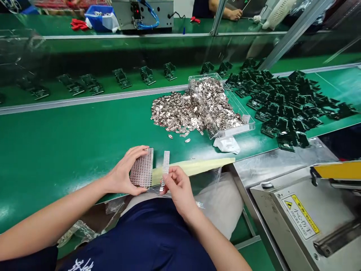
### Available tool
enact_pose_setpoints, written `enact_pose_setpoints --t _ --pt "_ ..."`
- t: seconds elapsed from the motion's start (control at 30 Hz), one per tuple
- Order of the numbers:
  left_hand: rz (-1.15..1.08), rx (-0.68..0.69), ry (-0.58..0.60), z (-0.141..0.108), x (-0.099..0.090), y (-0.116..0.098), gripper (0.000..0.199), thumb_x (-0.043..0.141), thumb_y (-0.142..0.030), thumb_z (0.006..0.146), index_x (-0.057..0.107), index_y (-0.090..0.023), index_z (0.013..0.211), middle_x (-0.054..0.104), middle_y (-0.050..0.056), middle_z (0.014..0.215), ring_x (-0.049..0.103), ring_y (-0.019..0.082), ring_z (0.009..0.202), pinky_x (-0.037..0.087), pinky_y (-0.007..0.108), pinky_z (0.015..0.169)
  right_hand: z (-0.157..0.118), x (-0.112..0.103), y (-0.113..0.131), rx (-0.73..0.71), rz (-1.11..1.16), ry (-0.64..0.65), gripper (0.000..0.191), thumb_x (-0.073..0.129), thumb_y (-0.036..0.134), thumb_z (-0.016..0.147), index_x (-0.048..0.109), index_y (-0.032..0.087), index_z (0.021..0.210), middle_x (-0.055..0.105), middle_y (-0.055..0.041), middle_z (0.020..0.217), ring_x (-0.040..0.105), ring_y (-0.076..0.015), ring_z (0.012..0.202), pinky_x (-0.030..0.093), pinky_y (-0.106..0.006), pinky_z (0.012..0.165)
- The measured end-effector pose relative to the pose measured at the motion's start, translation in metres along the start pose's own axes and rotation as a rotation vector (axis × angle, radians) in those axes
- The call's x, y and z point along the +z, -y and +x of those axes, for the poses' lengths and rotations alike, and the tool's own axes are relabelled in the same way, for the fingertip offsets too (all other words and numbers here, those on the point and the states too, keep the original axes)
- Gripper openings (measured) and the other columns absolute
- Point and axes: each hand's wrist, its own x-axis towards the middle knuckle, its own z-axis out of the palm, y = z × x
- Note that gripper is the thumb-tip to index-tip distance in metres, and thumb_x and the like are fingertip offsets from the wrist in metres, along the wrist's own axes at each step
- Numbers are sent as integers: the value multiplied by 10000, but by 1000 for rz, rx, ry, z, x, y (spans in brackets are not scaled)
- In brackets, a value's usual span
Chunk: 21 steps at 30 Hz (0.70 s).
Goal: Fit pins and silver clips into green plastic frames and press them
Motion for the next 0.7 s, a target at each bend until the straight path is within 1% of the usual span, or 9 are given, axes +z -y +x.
enact_pose_setpoints --t 0.13,0.33,0.47,0.57,0.7 --pt "26 21 7 1 4 0 967 745 -398 560 292 -165 1382 424 212 1401 399 385 1319 329 563 1092 -1 7 -2 -37 -41 16 297 714 471 796 587 210 859 569 24 715 507 -101 542 507 -218 492" --pt "40 43 43 -1 8 -5 952 720 -386 571 282 -167 1387 415 211 1405 391 380 1324 320 559 1091 2 17 -4 -46 -107 35 315 693 478 806 539 208 859 556 31 715 499 -82 498 489 -204 455" --pt "40 51 40 -2 12 -6 968 724 -382 556 280 -164 1389 409 217 1410 389 387 1321 317 563 1084 5 14 -9 -48 -165 51 321 667 478 824 497 209 868 526 53 680 494 -78 466 480 -197 428" --pt "48 51 30 -2 12 -6 970 725 -370 551 283 -160 1388 413 222 1405 398 390 1311 324 562 1071 6 11 -8 -16 -190 77 326 659 479 831 494 204 887 547 56 695 524 -79 444 466 -198 428" --pt "63 42 32 3 11 -7 947 718 -386 570 290 -163 1384 411 219 1408 404 381 1307 324 557 1071 6 3 0 26 -184 120 309 607 483 874 547 184 921 585 36 685 596 -106 493 480 -217 512"
